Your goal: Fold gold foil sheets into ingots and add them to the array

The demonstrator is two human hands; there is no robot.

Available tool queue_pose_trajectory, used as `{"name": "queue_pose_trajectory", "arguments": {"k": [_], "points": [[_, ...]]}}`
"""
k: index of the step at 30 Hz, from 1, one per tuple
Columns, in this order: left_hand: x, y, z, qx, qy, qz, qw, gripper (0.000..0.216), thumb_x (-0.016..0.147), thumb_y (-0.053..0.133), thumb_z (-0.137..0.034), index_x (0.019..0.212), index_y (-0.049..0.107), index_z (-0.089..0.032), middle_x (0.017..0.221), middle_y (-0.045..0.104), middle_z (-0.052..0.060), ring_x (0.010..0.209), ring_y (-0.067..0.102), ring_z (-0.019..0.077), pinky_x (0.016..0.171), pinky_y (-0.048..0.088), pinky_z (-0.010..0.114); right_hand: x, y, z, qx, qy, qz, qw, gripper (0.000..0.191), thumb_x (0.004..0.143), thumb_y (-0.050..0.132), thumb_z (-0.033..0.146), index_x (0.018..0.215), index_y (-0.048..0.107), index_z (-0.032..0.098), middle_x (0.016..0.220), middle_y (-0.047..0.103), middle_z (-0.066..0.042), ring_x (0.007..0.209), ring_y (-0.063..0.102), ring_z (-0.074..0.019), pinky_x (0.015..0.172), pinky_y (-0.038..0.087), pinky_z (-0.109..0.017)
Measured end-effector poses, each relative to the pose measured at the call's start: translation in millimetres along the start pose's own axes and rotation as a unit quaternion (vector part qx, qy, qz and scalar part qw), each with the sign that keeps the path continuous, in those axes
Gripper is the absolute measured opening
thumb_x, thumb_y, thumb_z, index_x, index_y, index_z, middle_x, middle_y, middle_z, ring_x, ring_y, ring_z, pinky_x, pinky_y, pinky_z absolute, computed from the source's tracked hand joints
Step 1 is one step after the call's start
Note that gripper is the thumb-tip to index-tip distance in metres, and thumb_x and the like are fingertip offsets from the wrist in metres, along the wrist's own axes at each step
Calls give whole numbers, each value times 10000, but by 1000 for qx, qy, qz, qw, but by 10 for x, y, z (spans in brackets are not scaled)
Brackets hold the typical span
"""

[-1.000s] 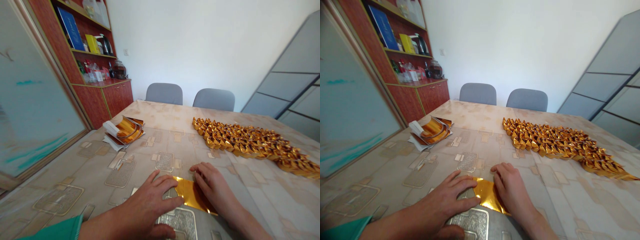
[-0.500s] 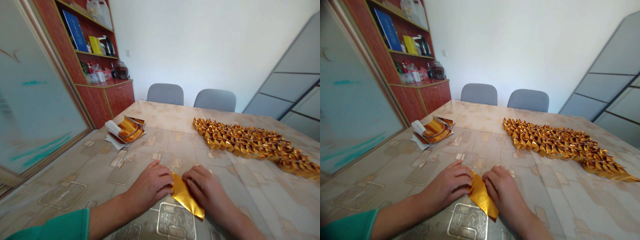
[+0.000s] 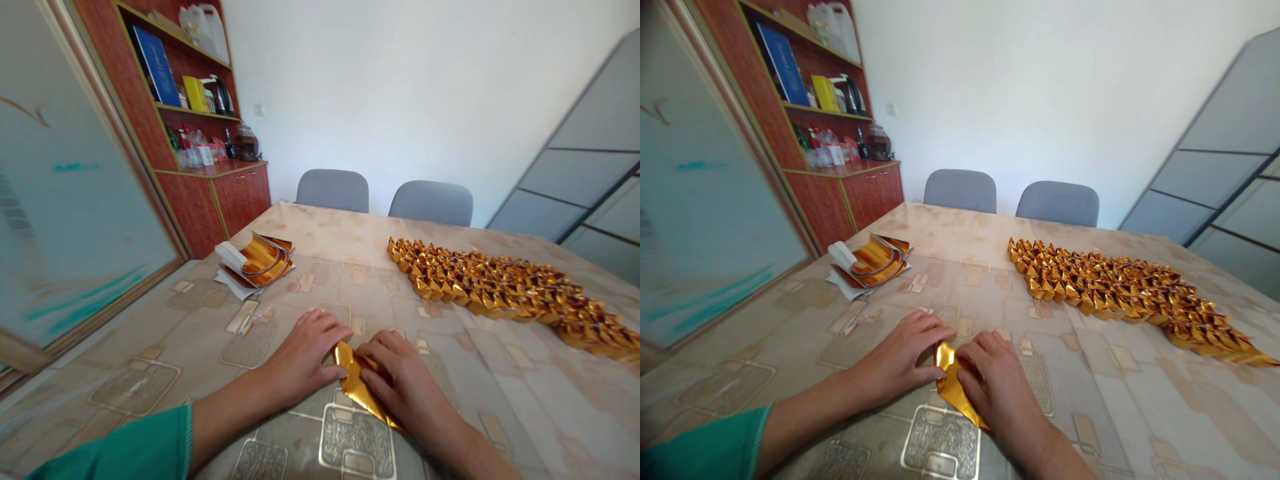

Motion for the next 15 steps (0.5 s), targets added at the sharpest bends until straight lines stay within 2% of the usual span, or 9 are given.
{"name": "queue_pose_trajectory", "arguments": {"k": [3,7,10,15], "points": [[-13,4,47,-5,-26,15,1000,439,758,782,-293,1165,648,-198,1042,599,47,1037,503,254,961,402,435,-3,-49,-122,1,36,-23,999,200,859,635,118,1037,644,209,967,620,-49,905,565,-233,803,429,-385],[-24,4,80,-43,-47,22,998,276,735,789,-260,988,686,-215,1001,571,30,1026,492,244,922,407,390,-7,-41,-192,6,56,-4,998,214,831,676,162,1042,658,191,958,621,-64,891,569,-246,795,419,-397],[-22,-9,55,-82,-41,21,996,215,733,771,-185,898,634,-198,1047,580,29,1028,493,227,899,406,354,-3,-41,-189,25,58,11,998,159,839,672,181,997,679,194,957,627,-65,905,574,-247,798,413,-391],[-25,22,30,-114,-42,39,992,212,756,720,-110,869,561,-193,1095,622,33,1016,513,219,894,404,346,-14,-55,-220,34,67,12,997,133,844,669,196,976,690,197,948,637,-67,906,578,-247,790,405,-379]]}}
Point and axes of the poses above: each hand's wrist, its own x-axis towards the middle knuckle, its own y-axis out of the palm, z = x × y, the point moved 9 cm from there along x, towards the middle knuckle
